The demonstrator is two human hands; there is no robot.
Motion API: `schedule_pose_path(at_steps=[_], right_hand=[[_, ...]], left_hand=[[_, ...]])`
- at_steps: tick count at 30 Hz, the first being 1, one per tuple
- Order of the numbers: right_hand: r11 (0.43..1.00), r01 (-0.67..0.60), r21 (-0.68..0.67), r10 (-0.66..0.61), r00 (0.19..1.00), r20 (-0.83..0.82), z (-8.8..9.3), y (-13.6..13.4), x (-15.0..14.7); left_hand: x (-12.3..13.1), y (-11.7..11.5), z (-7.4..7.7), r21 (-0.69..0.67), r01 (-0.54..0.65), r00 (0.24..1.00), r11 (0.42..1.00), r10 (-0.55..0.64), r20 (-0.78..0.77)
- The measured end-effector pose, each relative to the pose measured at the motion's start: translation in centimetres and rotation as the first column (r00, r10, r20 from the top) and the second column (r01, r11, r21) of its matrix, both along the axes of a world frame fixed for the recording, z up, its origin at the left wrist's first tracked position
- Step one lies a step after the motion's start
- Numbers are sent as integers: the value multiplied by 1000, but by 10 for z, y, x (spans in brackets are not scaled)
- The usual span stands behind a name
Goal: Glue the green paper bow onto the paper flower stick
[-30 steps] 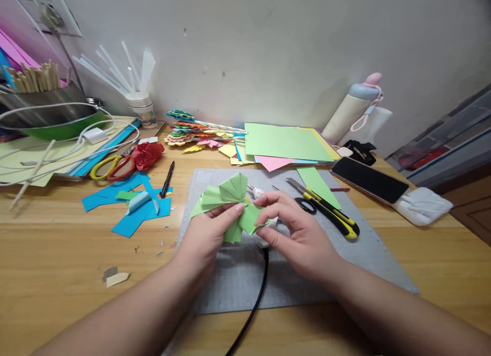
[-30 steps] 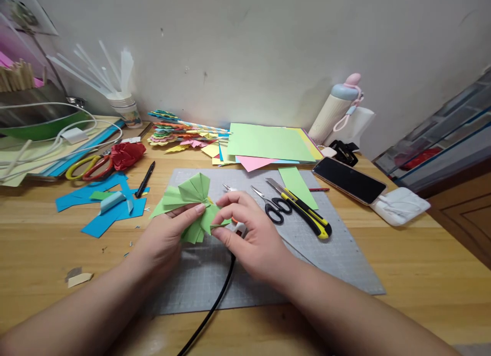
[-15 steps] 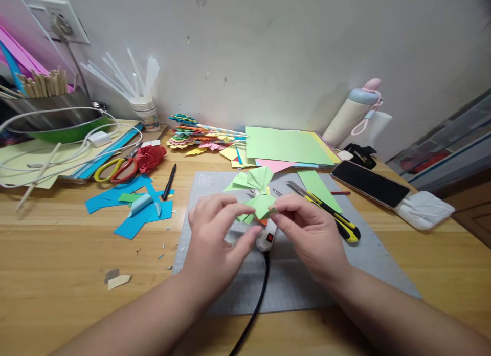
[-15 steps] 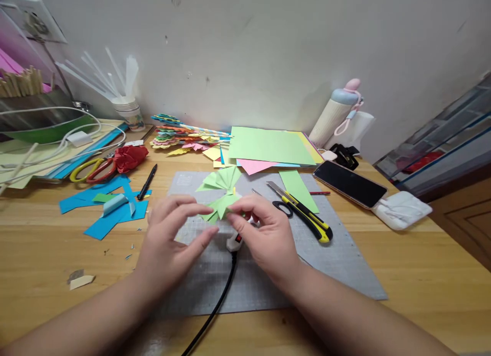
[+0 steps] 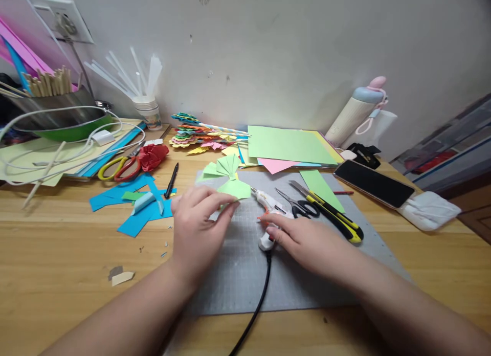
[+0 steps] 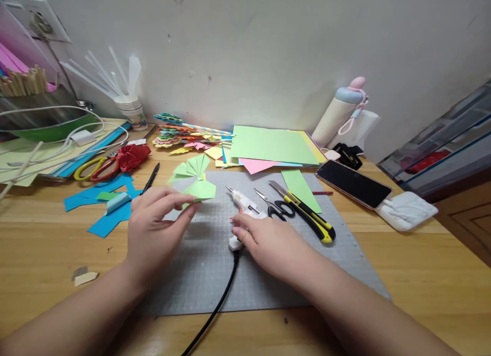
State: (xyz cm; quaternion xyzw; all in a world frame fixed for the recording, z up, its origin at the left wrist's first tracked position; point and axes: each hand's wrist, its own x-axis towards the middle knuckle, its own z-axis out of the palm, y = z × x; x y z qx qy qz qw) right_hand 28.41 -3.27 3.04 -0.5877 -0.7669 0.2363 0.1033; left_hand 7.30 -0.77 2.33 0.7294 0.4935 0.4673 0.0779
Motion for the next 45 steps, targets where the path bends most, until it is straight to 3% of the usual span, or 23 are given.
schedule_pose_path(at_steps=[3,6,10,14,16,19,22,24,27,29,30,33,37,40,45], right_hand=[[1000,5,10,-5,1000,31,-13,4,-8],[994,89,64,-92,995,44,-20,6,-16],[969,246,4,-240,952,-189,-25,10,-17],[947,307,-95,-318,860,-400,-34,20,-14],[927,327,-183,-373,762,-530,-38,24,-15],[891,309,-332,-453,547,-704,-37,25,-21],[864,240,-443,-502,331,-799,-29,19,-26],[854,177,-490,-520,233,-822,-22,15,-27],[811,-104,-575,-581,-44,-812,-13,12,-24],[769,-322,-552,-631,-241,-737,-7,11,-23],[764,-380,-522,-635,-293,-715,-5,10,-22],[847,-303,-436,-513,-256,-819,-1,3,-23],[961,-47,-272,-269,54,-962,-3,-10,-25],[981,49,-188,-194,261,-946,-8,-13,-27],[984,164,-72,-136,425,-895,-13,-11,-28]], left_hand=[[-5,3,1,49,-80,997,996,81,-17],[-8,5,2,178,-130,991,975,135,-19],[-11,8,2,277,-144,987,950,156,-22],[-12,11,0,311,-157,986,937,165,1],[-12,12,-1,327,-157,987,932,161,17],[-13,13,-2,342,-163,986,925,164,25],[-14,14,-3,349,-172,985,921,170,35],[-14,15,-4,342,-177,984,923,172,44],[-15,15,-6,326,-162,987,931,161,32],[-15,16,-7,335,-142,989,931,148,10],[-15,17,-7,342,-134,990,930,143,-2],[-14,18,-8,340,-112,991,934,131,-34],[-13,20,-9,310,-109,989,944,134,-59],[-15,22,-9,298,-127,985,946,156,-73],[-20,25,-9,327,-151,976,933,194,-102]])
